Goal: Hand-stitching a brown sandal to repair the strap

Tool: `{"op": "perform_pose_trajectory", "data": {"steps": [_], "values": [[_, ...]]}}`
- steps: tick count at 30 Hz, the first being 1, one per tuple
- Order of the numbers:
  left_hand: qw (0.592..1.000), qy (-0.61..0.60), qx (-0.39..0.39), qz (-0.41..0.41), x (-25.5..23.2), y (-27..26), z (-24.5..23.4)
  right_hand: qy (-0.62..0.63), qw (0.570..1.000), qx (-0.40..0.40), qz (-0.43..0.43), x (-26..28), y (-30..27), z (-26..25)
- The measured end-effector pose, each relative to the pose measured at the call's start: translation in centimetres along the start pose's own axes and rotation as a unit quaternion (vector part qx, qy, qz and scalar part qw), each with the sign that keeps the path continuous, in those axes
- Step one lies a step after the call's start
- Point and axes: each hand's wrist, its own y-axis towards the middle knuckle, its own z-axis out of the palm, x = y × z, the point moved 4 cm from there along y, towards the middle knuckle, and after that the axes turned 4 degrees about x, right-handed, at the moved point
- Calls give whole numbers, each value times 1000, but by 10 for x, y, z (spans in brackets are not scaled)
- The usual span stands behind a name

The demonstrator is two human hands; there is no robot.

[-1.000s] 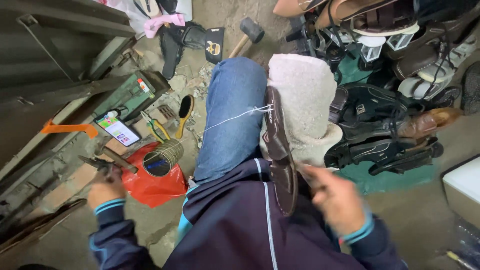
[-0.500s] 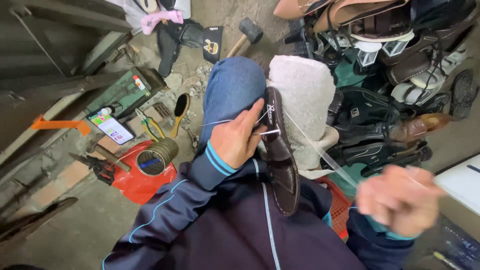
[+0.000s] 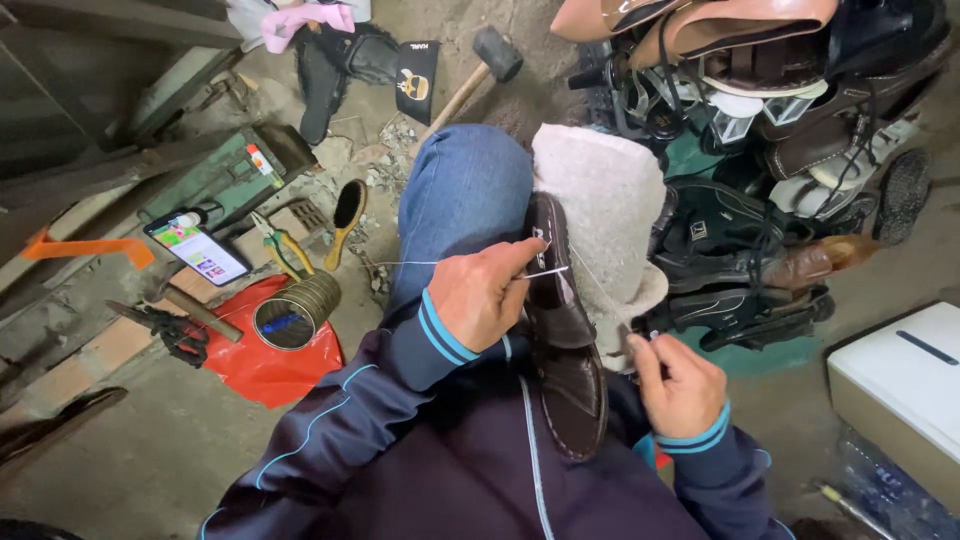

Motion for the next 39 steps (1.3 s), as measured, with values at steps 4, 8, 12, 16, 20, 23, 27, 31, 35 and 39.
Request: {"op": "perform_pose_trajectory", "data": {"steps": [4,8,12,16,20,23,27,31,35,39], "values": [[1000,-10,-3,25,-2,-1,0,61,997,6,36,2,-5,6],[999,-18,-7,33,-4,2,-3,94,992,47,75,-3,-4,2],[1000,-29,5,-3,-3,3,-3,281,948,142,43,15,-18,-10],[999,-48,-8,-6,-9,5,3,256,943,202,-69,61,-19,-4],[999,-35,-3,7,-16,3,5,274,956,34,100,30,-40,-4],[999,-12,19,26,-33,0,-9,512,838,-98,161,-2,-40,-9],[999,-25,24,33,-43,-7,-26,418,871,-164,199,-22,-36,-14],[998,0,55,8,-52,-14,-35,464,844,-200,178,-30,-38,-10],[996,33,73,40,-58,-17,-27,504,816,-222,175,-34,-38,-11],[993,72,72,56,-60,-15,-18,480,828,-224,185,-27,-36,-23]]}}
